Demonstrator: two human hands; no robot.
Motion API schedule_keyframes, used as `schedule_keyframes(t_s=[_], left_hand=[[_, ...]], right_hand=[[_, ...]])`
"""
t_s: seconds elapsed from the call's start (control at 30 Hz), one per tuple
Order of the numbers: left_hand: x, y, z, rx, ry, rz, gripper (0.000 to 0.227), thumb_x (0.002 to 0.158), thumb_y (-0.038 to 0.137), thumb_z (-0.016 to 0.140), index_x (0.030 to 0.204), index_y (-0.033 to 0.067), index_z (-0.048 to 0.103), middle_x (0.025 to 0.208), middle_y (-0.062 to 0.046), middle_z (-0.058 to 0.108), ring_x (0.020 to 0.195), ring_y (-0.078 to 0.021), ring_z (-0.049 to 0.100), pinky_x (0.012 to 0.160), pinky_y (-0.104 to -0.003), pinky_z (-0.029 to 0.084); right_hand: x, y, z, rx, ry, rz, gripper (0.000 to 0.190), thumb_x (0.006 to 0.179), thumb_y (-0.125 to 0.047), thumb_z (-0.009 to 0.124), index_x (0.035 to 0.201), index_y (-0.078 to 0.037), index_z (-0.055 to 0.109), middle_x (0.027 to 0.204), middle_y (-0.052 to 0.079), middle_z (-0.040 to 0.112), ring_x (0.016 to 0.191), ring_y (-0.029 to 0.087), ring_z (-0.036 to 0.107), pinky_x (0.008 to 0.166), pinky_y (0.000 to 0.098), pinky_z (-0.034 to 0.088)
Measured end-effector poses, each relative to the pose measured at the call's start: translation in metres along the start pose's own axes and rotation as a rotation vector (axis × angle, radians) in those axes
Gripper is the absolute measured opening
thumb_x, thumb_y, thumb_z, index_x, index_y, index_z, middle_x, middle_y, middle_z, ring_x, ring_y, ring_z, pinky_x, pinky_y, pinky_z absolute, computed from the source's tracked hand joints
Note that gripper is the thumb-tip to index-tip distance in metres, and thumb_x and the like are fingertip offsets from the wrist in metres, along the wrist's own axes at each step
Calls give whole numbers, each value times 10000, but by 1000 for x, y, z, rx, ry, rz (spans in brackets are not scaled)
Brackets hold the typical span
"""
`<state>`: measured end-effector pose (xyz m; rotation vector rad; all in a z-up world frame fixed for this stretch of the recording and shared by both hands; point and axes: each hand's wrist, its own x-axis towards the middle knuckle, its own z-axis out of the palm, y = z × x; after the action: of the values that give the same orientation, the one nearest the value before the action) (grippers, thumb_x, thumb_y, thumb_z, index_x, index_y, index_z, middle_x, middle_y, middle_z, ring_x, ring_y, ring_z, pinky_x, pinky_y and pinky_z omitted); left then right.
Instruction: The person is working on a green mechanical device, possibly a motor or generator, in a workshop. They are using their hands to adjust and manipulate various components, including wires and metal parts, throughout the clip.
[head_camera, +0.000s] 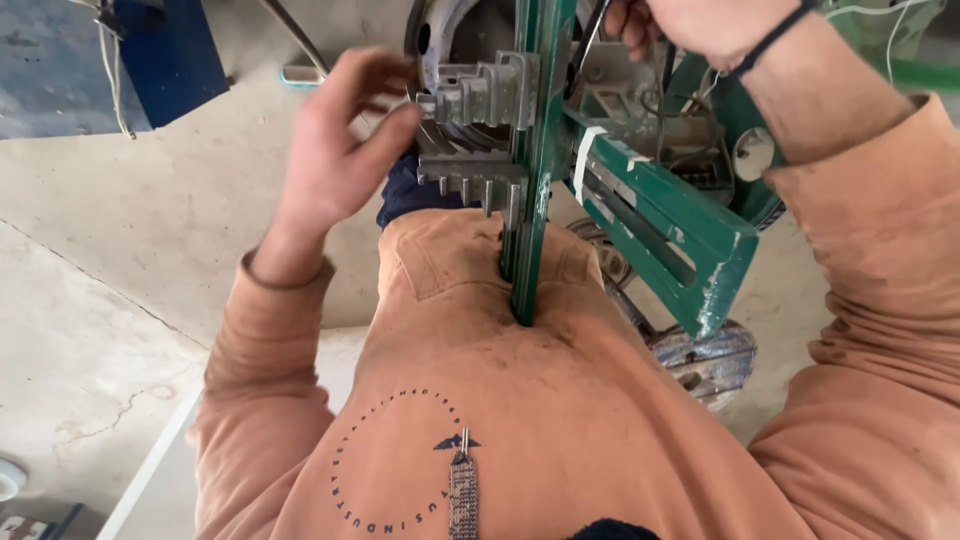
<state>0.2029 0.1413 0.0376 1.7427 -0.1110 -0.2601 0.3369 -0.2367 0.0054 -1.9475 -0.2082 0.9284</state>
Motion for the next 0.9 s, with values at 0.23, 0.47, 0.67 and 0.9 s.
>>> schedule_keyframes(t_s=[0.23, 0.47, 0.67, 0.9], left_hand=[[47, 13, 39, 256, -187, 152, 448, 1063, 375, 718, 1354, 67, 574, 1165, -155, 729, 1060, -342, 717, 852, -424, 578], [55, 13, 43, 284, -261, 144, 587, 1041, 515, 674, 1407, 75, 543, 1148, -175, 731, 1041, -413, 693, 826, -483, 558], [60, 12, 44, 380, -287, 213, 653, 1021, 572, 696, 1422, 76, 555, 1191, -183, 722, 1052, -414, 693, 833, -481, 566], [64, 27, 49, 537, -312, 207, 750, 946, 623, 739, 1386, 40, 567, 1119, -185, 722, 960, -419, 693, 745, -508, 552]], right_hand=[[11, -16, 11, -8, 16, 160, 327, 1181, -306, 478, 1038, -63, 643, 834, 39, 656, 709, 147, 637, 656, 324, 558], [22, -1, 17, -44, 13, 242, 337, 1143, -338, 511, 1010, -62, 652, 825, 30, 654, 679, 139, 631, 650, 326, 564], [15, -12, 34, 26, 105, 286, 365, 1136, -345, 447, 967, -84, 639, 777, 21, 622, 648, 131, 623, 607, 333, 585], [9, 5, 33, 51, 126, 186, 452, 1174, -379, 424, 923, -63, 630, 765, 21, 633, 669, 136, 642, 640, 312, 560]])
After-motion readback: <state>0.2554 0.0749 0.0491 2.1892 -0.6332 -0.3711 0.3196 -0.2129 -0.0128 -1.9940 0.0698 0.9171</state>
